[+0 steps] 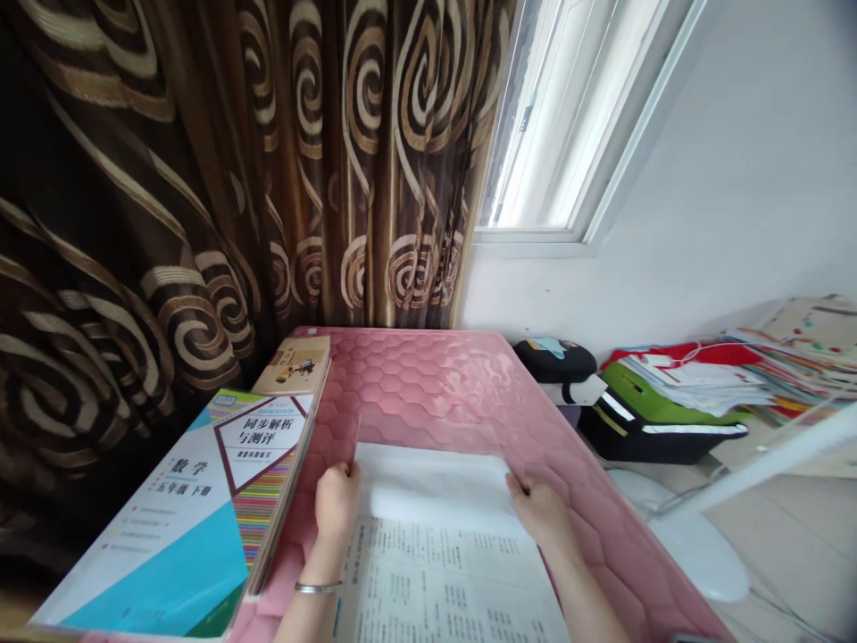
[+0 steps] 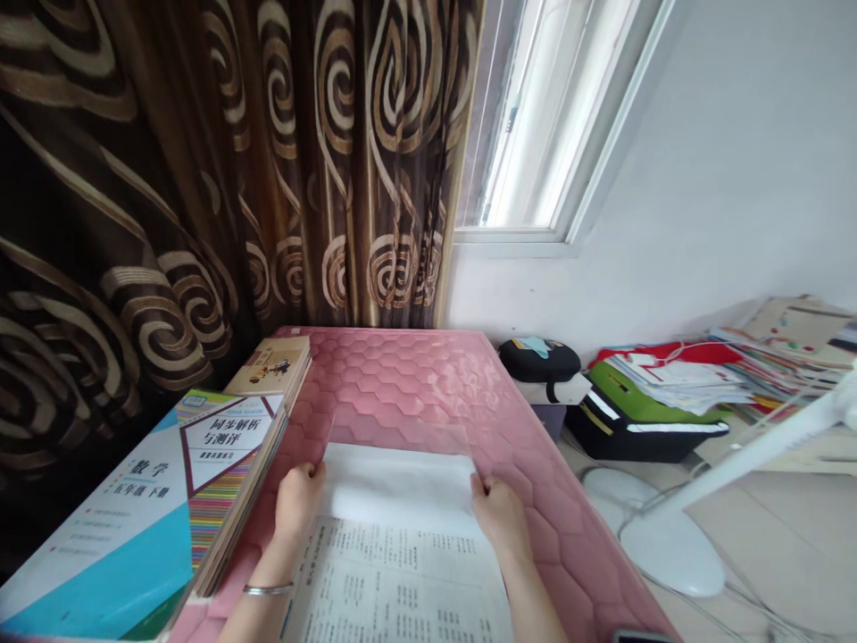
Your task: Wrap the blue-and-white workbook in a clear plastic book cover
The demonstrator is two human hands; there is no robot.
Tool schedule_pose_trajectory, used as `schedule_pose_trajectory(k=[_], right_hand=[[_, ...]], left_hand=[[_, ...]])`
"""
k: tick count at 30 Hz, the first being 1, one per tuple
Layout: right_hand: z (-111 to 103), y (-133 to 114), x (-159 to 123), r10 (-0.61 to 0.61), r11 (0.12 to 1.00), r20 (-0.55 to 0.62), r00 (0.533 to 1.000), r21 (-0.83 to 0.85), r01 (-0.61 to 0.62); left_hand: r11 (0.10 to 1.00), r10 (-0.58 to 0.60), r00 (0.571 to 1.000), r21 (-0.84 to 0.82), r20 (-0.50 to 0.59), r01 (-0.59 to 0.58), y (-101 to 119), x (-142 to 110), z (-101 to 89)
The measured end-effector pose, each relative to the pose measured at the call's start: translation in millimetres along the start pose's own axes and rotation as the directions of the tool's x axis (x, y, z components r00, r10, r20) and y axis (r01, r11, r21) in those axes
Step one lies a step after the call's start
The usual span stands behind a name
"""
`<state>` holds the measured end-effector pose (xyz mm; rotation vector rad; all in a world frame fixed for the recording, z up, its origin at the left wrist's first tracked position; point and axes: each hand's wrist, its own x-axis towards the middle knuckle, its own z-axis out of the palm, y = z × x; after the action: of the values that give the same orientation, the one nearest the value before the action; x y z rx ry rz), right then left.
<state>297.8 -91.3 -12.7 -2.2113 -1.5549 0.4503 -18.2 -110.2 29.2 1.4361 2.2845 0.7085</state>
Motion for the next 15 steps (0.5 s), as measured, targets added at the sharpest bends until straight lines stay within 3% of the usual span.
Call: schedule_pose_trajectory(k=[9, 15], right_hand=[[-2.8, -3.9, 1.2, 0.012, 0.999, -0.022, 1.000, 0.053, -0.010], [-6.7, -5.8, 1.7, 0.029, 0.998, 0.019, 0.999, 0.050, -0.030]], left_hand=[[0.999, -0.043, 0.999, 0.023, 0.029, 0.042, -1.2, 0.9, 0.7], [0.999, 0.030, 1.000, 0.017, -0.002, -0.030, -9.6, 5.3, 4.5]])
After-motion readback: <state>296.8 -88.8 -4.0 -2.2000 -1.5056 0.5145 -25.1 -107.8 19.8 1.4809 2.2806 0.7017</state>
